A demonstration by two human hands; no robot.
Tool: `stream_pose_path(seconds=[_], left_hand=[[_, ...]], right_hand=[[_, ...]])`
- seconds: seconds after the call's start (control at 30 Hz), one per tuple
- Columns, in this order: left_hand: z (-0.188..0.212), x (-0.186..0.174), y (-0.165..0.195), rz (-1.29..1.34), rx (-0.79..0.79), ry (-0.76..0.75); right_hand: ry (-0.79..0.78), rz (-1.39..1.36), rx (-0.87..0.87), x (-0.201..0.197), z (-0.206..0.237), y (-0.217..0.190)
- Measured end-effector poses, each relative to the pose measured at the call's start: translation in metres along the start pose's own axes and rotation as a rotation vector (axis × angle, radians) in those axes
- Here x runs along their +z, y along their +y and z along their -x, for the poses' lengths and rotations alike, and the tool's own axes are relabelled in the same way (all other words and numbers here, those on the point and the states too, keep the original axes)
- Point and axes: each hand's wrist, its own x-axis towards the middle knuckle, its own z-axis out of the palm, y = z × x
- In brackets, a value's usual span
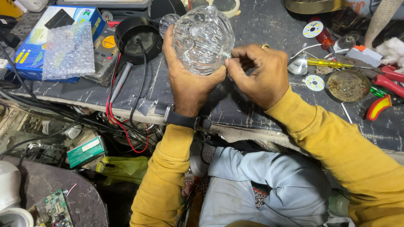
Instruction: The person assembles a decorative glass lamp on a cluttered workbench. They insert a yellow LED bulb into a ribbed glass shade, tighten a metal fitting with a screwdriver, press the shade halves together, grip a fitting with pliers, and finally attach the glass shade to the black lamp base.
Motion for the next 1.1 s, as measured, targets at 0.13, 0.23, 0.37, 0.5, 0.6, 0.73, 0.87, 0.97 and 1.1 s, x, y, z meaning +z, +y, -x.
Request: stream_pose_path(seconds=[0.13,0.23,0.37,0.5,0.6,0.73,0.87,0.97,1.1], left_hand=[[-0.001,0.000,0.000,0.032,-0.031,-0.013],[-0.002,-0.001,-0.001,0.025,-0.030,-0.039],[-0.004,0.000,-0.003,0.163,-0.034,-0.094],[-0.002,0.001,-0.001,0.184,-0.049,-0.066],[-0.002,0.001,0.002,0.095,-0.008,-0.042],[-0.002,0.002,0.005,0.071,-0.007,-0.038],[-0.002,0.001,0.005,0.059,-0.018,-0.038],[-0.001,-0.001,0.003,-0.004,0.026,-0.049],[-0.001,-0.002,0.002,-0.022,0.028,-0.046]], right_hand=[[-0.027,-0.017,0.056,-0.004,-0.001,-0.001],[-0.040,-0.078,0.124,-0.007,-0.001,-0.002],[-0.018,-0.083,0.134,-0.009,-0.001,-0.002],[-0.003,-0.039,0.030,-0.011,-0.002,-0.002],[0.001,0.115,-0.137,-0.013,-0.001,-0.002],[0.009,0.229,-0.230,-0.013,0.000,-0.003],[-0.053,0.263,-0.199,-0.013,-0.004,-0.003],[-0.155,0.209,0.029,-0.014,-0.010,-0.003],[-0.102,0.278,0.006,-0.020,-0.010,-0.006]])
